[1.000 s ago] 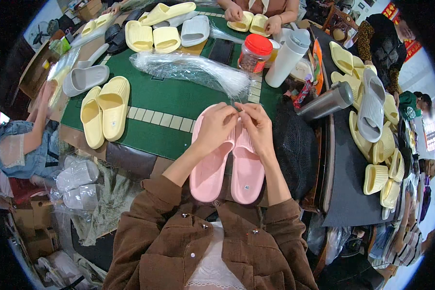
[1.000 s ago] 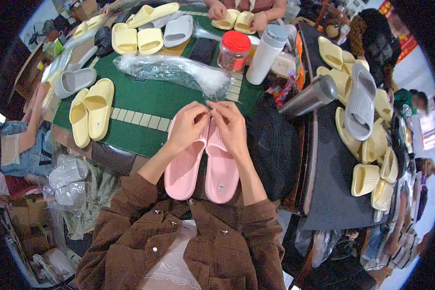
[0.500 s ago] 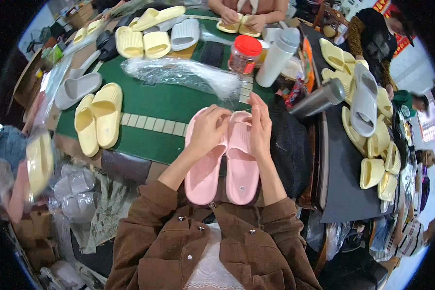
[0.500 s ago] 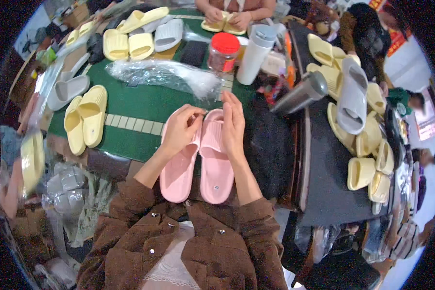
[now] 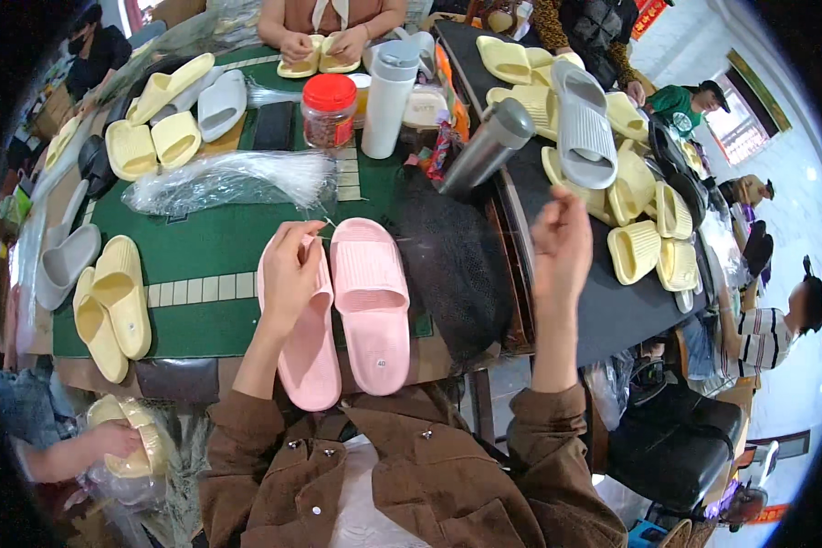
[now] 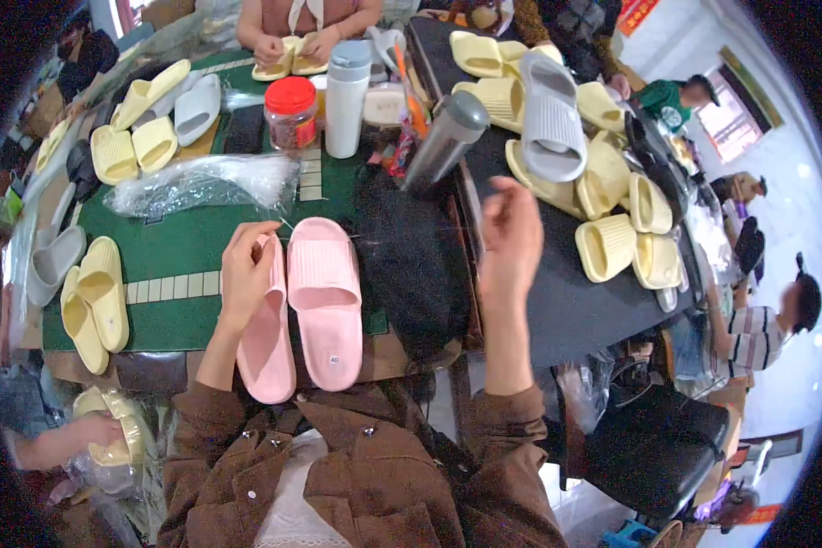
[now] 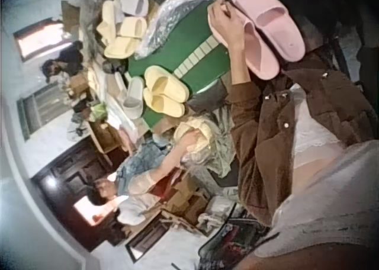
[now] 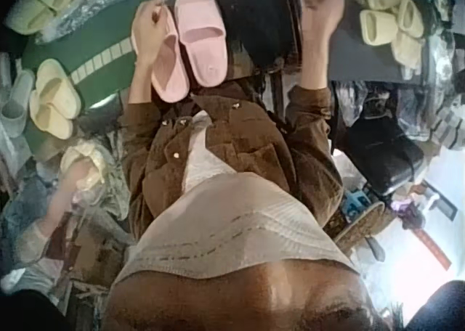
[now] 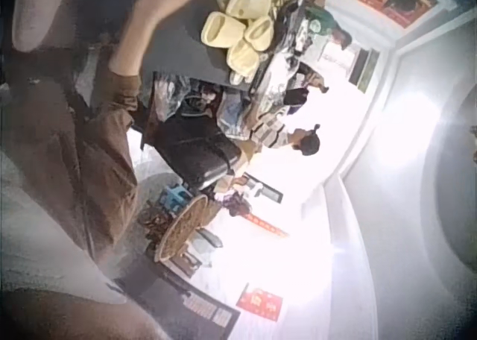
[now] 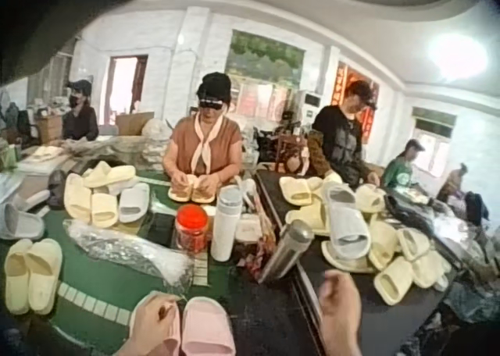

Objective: The person assembles plastic slippers by hand at a workbench. They pick up pairs of yellow, pink, white, and black slippers, align the soles and straps, and press them together to secure the fit. The person handles the slippers one pair at a time, inspecting the alignment and pressing the components firmly before placing them aside.

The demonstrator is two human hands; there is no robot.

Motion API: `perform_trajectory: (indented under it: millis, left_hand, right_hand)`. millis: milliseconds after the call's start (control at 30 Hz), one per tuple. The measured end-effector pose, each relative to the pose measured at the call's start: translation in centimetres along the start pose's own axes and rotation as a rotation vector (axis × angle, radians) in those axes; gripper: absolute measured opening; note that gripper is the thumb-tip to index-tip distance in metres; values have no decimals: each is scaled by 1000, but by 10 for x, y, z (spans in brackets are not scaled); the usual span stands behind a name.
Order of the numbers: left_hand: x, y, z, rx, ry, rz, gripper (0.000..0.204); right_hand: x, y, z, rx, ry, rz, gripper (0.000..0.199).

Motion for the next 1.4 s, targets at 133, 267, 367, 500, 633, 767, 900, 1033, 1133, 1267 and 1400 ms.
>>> perform_trajectory:
  millis: [133, 267, 367, 500, 633, 767, 900, 1033, 1133, 1267, 1400]
  left_hand:
    - [1, 3, -5, -36, 7, 0, 20]
    - [12, -4, -45, -283, 138, -13, 22]
    - [10, -39, -73, -465, 280, 66, 27]
    - [-4, -87, -94, -452, 433, 324, 36]
    - [-13, -88, -82, -299, 597, 422, 48]
    - [-7, -92, -47, -211, 672, 444, 47]
    - [28, -89, -33, -187, 694, 407, 41]
    - [96, -82, -3, -174, 886, 270, 33]
    - [156, -77, 38, -5, 1023, 286, 31]
    - [220, -75, 94, 80, 1171, 223, 32]
    - [268, -73, 123, 166, 1141, 166, 37]
  right_hand:
    - [68, 33, 10, -135, 231, -53, 30]
    - [102, 60, -4, -352, 299, -81, 28]
    - [121, 87, -7, -429, 236, -16, 27]
    - [121, 116, -13, -564, 118, 8, 34]
    - [134, 128, -16, -532, 40, -36, 31]
    - [119, 114, -9, -374, 151, -104, 25]
    - [110, 81, 11, -293, 290, 41, 27]
    - [101, 41, 31, -253, 348, -5, 27]
    - [98, 17, 36, -214, 371, 30, 31]
    - [88, -13, 41, -256, 385, 163, 32]
    - [67, -48, 46, -253, 264, 37, 27]
Point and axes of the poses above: each hand's wrist, its own y-axis towards the middle knuckle, its own x-axis out of the back of the hand, z = x × y, the point moved 8 cm from there along y, towards the middle knuckle, and after that the axes turned 11 degrees about -x, right-handed, at the moved point
